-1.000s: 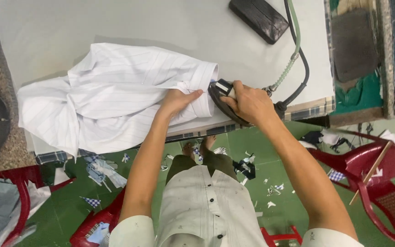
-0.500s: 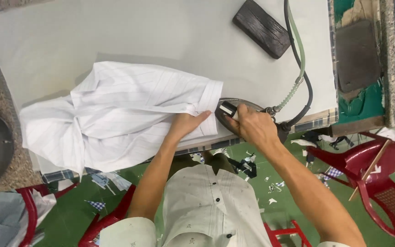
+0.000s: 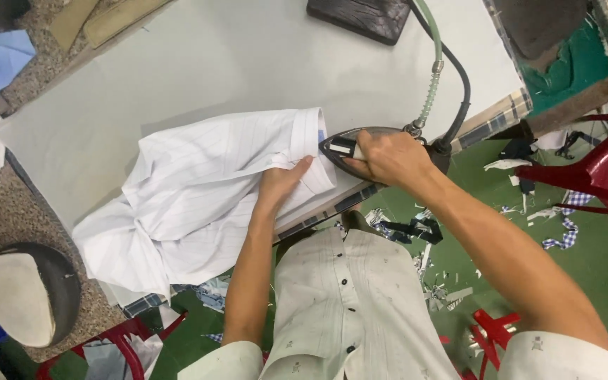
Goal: The person irons a white shirt on a table using a steam iron and a dark rectangular pressing block. They smooth the fabric, press the collar and cuffs, and use the block to hold sections flat while ironing.
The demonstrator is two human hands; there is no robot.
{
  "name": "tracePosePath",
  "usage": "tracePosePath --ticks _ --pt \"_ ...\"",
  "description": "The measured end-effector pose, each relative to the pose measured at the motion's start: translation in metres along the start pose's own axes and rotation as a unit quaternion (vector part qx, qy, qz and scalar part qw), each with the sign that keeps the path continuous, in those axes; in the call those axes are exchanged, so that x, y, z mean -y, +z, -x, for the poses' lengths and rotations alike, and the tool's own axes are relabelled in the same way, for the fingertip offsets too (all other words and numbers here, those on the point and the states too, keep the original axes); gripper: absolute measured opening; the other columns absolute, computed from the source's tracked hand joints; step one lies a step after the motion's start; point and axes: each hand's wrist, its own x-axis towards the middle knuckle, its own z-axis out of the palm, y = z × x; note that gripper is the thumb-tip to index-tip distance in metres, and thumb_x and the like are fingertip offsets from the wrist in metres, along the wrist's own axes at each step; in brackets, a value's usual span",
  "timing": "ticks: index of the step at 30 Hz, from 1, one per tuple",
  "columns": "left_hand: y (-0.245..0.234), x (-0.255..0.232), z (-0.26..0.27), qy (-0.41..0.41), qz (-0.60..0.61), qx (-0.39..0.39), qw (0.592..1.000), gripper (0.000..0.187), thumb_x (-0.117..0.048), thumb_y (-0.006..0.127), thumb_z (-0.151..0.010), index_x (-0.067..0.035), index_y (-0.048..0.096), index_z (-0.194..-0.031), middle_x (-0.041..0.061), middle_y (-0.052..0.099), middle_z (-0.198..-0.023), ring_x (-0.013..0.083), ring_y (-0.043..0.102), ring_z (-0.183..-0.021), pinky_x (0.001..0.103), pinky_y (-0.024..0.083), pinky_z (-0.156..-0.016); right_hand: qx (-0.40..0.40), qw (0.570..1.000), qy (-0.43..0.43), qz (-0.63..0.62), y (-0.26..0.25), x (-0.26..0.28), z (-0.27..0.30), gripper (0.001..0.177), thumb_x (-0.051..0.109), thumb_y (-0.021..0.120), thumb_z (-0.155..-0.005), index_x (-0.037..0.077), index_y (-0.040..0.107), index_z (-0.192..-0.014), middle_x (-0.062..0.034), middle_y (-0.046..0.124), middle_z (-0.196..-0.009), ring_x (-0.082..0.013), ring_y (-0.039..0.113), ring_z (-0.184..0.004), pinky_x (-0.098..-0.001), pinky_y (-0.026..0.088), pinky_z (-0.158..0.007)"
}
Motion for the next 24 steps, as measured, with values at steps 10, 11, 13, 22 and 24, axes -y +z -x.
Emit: tracePosePath --ticks 10,11,13,22,24 --pt "0.002 -0.014 0.01 0.021 0.008 -0.018 1.0 0.071 -0.042 0.077 -0.088 -0.002 0.058 -0.143 0.021 0.059 -0.143 0.0368 0.053 -0.136 0.052 0.042 -0.114 0.046 0.998 -0.016 -0.038 -0.018 -0.003 0.0 0.053 0.061 0.041 -0.104 0.011 0.056 -0.11 -0.012 0.074 -0.082 -0.0268 0.077 -0.08 -0.0392 0.062 -0.074" --pt "0.001 -0.009 0.007 0.025 0.003 -0.019 0.999 0.071 -0.042 0.077 -0.088 -0.001 0.057 -0.143 0.022 0.058 -0.144 0.0371 0.052 -0.136 0.053 0.041 -0.114 0.047 0.998 -0.029 -0.034 -0.019 -0.003 0.001 0.053 0.062 0.042 -0.103 0.011 0.056 -0.109 -0.012 0.074 -0.082 -0.027 0.077 -0.081 -0.0392 0.062 -0.075" --pt "0.001 -0.002 0.003 0.029 0.0 -0.023 0.999 0.072 -0.042 0.077 -0.087 0.0 0.057 -0.143 0.023 0.058 -0.145 0.0374 0.051 -0.137 0.053 0.041 -0.114 0.048 0.997 -0.045 -0.028 -0.021 -0.001 0.003 0.054 0.064 0.043 -0.102 0.012 0.057 -0.108 -0.0121 0.074 -0.082 -0.0272 0.077 -0.081 -0.0391 0.061 -0.077" --pt "0.004 -0.001 -0.003 0.017 0.019 -0.036 0.999 0.078 -0.043 0.082 -0.085 0.001 0.055 -0.145 0.023 0.057 -0.145 0.0395 0.051 -0.136 0.054 0.041 -0.114 -0.031 0.998 -0.032 -0.032 -0.02 0.008 -0.011 0.042 0.051 0.051 -0.104 0.01 0.059 -0.103 -0.0138 0.074 -0.076 -0.0281 0.077 -0.075 -0.0392 0.061 -0.071" --pt "0.005 0.002 -0.003 0.017 0.015 -0.037 0.999 0.075 -0.042 0.08 -0.086 0.0 0.056 -0.144 0.022 0.058 -0.144 0.0392 0.052 -0.136 0.054 0.042 -0.113 -0.043 0.998 -0.023 -0.026 -0.018 0.007 -0.013 0.043 0.052 0.05 -0.104 0.01 0.059 -0.102 -0.0149 0.074 -0.075 -0.0277 0.076 -0.073 -0.0386 0.061 -0.07"
